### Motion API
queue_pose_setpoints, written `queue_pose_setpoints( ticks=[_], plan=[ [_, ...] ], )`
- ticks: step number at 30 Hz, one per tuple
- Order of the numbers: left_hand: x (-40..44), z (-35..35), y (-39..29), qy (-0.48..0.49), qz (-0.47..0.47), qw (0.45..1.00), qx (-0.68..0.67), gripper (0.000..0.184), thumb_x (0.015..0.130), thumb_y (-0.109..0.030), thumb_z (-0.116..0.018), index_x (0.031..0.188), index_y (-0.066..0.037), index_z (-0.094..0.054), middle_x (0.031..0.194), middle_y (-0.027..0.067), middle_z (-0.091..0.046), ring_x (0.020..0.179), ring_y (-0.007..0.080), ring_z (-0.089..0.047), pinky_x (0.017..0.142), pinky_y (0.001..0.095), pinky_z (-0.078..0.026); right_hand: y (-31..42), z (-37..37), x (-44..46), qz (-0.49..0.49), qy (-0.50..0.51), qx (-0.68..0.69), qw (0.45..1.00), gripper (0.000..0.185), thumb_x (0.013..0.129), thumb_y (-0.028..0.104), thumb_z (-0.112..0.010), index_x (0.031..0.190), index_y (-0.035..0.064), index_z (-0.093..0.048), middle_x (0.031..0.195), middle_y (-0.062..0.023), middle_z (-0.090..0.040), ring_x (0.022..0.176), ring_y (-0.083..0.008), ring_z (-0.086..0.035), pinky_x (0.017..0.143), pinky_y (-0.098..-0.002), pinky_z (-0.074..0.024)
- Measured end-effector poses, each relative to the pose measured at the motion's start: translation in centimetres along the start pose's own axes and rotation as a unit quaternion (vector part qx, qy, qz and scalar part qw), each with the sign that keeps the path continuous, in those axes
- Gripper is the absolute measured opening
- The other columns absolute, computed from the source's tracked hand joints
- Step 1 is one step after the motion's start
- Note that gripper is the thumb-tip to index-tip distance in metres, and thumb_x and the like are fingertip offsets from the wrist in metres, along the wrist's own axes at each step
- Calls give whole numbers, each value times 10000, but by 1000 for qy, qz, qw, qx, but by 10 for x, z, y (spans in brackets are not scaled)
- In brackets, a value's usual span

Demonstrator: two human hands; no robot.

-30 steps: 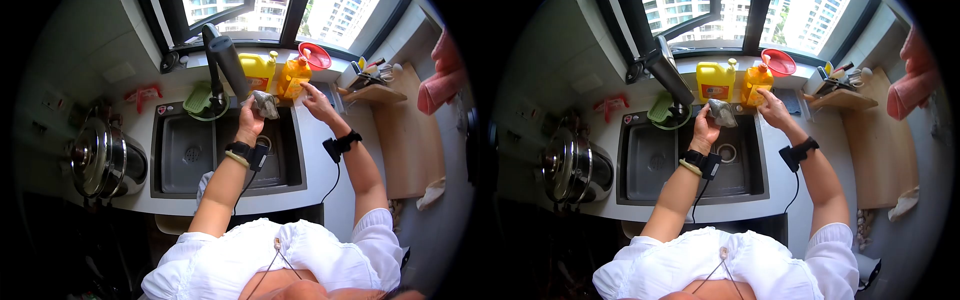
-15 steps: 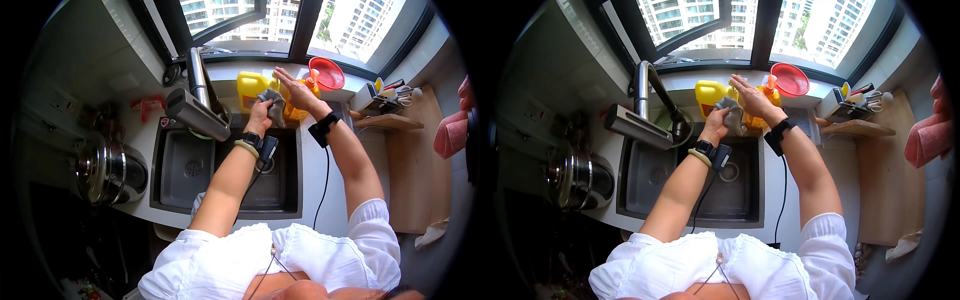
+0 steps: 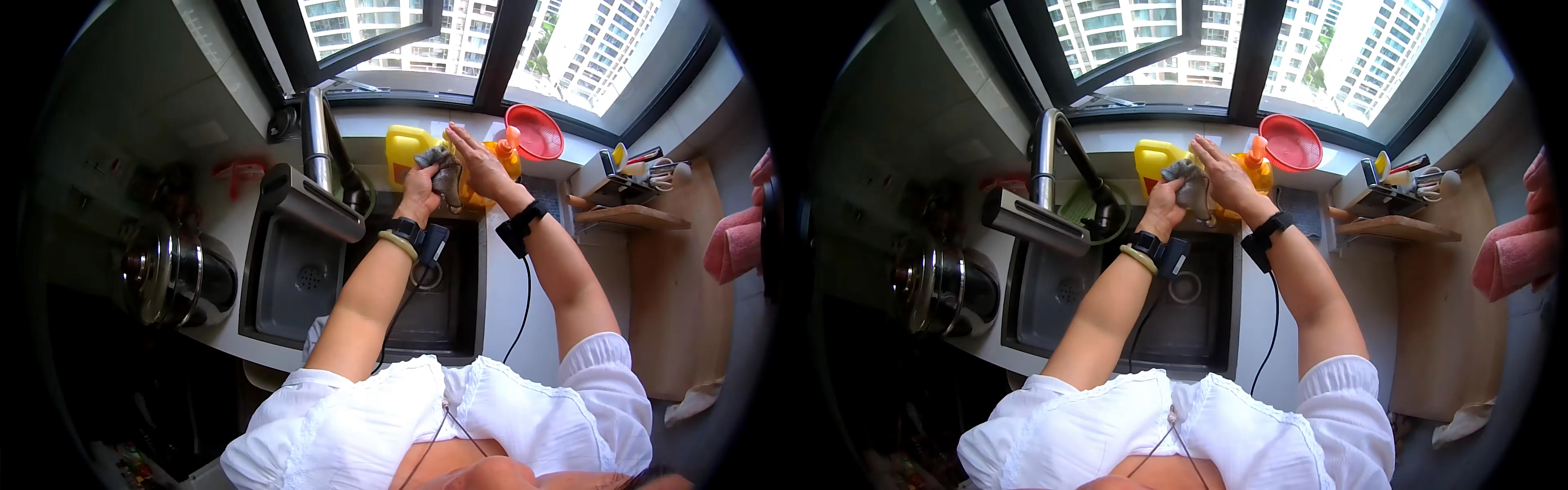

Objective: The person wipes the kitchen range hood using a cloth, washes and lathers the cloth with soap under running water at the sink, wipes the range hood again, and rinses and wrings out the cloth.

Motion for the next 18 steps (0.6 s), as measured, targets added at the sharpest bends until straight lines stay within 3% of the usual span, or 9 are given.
queue_pose_setpoints(
  ticks=[5,6,9,11,13,14,15,17,18],
  plan=[
    [-44,29,-13,18,-20,999,-44,288,908,21,-454,1169,-52,-551,1108,100,-610,1021,261,-594,923,397,-481,17,5,-34,-28,-167,61,984,674,712,-106,-479,1363,48,-391,1429,-137,-370,1335,-322,-330,1111,-378,-279],
    [-61,26,-19,9,-34,998,-56,250,901,34,-458,1105,-39,-582,1060,91,-615,978,245,-602,871,389,-504,24,-5,-54,-130,-190,273,934,597,781,-24,-489,1362,65,-390,1397,-121,-406,1307,-307,-362,1099,-406,-287],
    [-92,42,-18,13,-57,997,-45,258,897,37,-467,1114,-35,-586,1085,97,-622,1011,246,-600,908,371,-487,67,-75,-122,-439,-110,652,609,467,952,319,-461,1370,127,-376,1293,-80,-496,1198,-248,-451,1034,-498,-328],
    [-130,37,-12,-34,-93,994,50,241,875,42,-497,1075,-28,-611,1019,86,-652,934,216,-629,851,352,-508,106,-114,-143,-366,55,874,315,503,967,472,-376,1365,165,-376,1264,-78,-515,1168,-232,-472,985,-564,-338],
    [-158,44,-9,-95,-126,960,229,231,861,41,-512,1055,-20,-621,983,78,-666,885,202,-643,813,342,-516,110,-128,-132,-281,-18,925,255,490,967,463,-391,1357,167,-381,1244,-74,-526,1144,-235,-490,987,-540,-352],
    [-174,49,-10,-114,-201,894,385,199,835,9,-549,1014,2,-634,929,86,-681,823,189,-653,754,323,-519,112,-136,-127,-240,-56,944,218,483,966,458,-398,1353,168,-384,1235,-72,-532,1132,-237,-498,988,-528,-359],
    [-192,53,-11,-135,-233,780,565,204,826,-72,-587,1002,22,-631,982,131,-663,889,234,-641,797,328,-496,107,-146,-120,-247,-65,922,290,436,981,381,-409,1349,148,-378,1188,-78,-555,1082,-238,-536,968,-456,-409],
    [-221,34,-10,-112,-347,668,649,238,828,-177,-606,947,28,-636,968,158,-626,939,301,-588,839,367,-461,105,-162,-117,-303,-35,880,365,408,991,305,-409,1352,122,-362,1157,-81,-569,1032,-233,-564,926,-383,-453],
    [-220,38,-9,-122,-313,655,677,255,832,-199,-602,941,30,-630,961,161,-611,946,316,-565,849,381,-448,110,-169,-124,-304,-45,876,372,374,995,250,-396,1338,101,-384,1162,-80,-567,1023,-230,-568,895,-369,-472]
  ],
)
Point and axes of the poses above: each hand's wrist, its own x-axis towards the middle knuckle, its own z-axis out of the back of the hand, y = z × x, the point moved 4 cm from there along x, towards the middle knuckle
